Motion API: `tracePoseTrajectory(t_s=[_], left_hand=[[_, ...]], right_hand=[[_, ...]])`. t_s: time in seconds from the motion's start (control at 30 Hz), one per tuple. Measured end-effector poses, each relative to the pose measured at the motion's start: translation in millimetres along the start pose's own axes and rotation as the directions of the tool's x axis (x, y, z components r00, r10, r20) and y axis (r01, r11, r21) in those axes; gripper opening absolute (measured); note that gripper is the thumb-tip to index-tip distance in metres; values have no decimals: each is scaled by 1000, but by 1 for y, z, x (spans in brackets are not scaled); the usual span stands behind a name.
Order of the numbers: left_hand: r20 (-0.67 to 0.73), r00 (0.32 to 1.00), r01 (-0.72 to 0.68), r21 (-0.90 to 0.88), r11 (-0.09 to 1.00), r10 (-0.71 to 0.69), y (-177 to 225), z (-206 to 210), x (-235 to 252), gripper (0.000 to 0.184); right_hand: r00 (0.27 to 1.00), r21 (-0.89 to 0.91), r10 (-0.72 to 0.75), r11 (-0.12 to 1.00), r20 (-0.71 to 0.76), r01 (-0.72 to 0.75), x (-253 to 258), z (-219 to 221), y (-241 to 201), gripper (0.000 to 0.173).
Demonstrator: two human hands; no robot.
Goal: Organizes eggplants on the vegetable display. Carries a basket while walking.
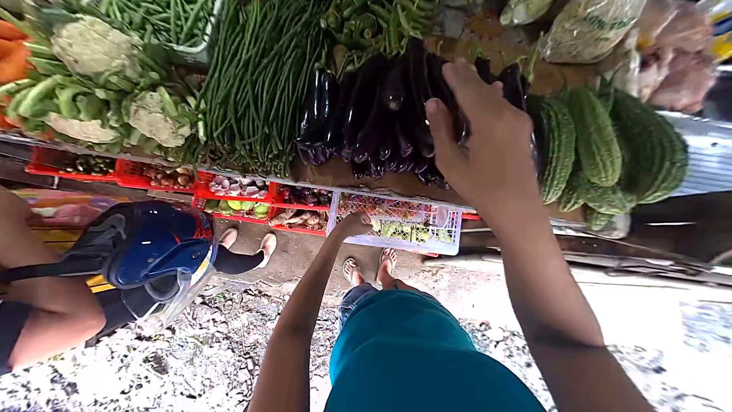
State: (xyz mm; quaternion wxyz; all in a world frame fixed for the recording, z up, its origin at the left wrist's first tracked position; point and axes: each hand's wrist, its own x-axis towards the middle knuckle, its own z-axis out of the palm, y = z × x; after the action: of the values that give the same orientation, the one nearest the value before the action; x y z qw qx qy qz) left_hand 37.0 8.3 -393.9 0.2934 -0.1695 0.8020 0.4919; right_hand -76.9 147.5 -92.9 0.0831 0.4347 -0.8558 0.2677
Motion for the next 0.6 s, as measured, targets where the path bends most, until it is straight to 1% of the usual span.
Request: tracePoseTrajectory(t_s=[0.03,0.1,0.17,0.2,0.23,0.27,0.33,0.37,0.4,0.43,0.47,0.5,0.6], left_hand=[[-20,999,41,28,999,-41,-5,0,13,44],[-105,988,120,60,991,-114,-20,3,45,47],[-197,967,185,100,978,-162,-22,5,69,54],[-235,957,208,139,968,-172,-17,5,77,57],[-267,949,221,189,957,-167,-13,7,82,58],[-304,944,202,238,950,-124,-11,10,88,58],[-353,936,127,332,935,-1,-13,17,101,54],[-343,939,122,374,919,15,-13,19,109,52],[-318,948,132,397,908,2,-14,20,117,52],[-310,951,128,402,907,3,-17,21,127,54],[-357,933,109,391,914,41,-25,26,136,58],[-428,900,85,367,926,87,-34,30,141,63],[-455,889,124,325,937,40,-20,22,132,63]], right_hand=[[998,31,-29,999,-61,31,-15,-7,3,45],[991,84,-48,995,-125,59,-52,-18,13,40],[983,110,-17,993,-182,37,-94,-19,31,34],[982,118,29,993,-187,-7,-117,-18,40,31],[980,130,89,989,-179,-66,-139,-16,50,29],[975,148,154,980,-158,-131,-161,-14,59,28],[957,153,279,952,-75,-265,-201,-11,71,27],[942,151,334,933,-30,-326,-220,-10,74,28],[924,152,383,913,2,-379,-237,-9,75,29],[905,156,424,893,24,-422,-252,-7,75,30],[887,170,461,871,38,-460,-266,-5,73,30],[868,186,495,849,46,-494,-279,-1,71,31],[809,190,585,789,55,-584,-308,9,63,33]])
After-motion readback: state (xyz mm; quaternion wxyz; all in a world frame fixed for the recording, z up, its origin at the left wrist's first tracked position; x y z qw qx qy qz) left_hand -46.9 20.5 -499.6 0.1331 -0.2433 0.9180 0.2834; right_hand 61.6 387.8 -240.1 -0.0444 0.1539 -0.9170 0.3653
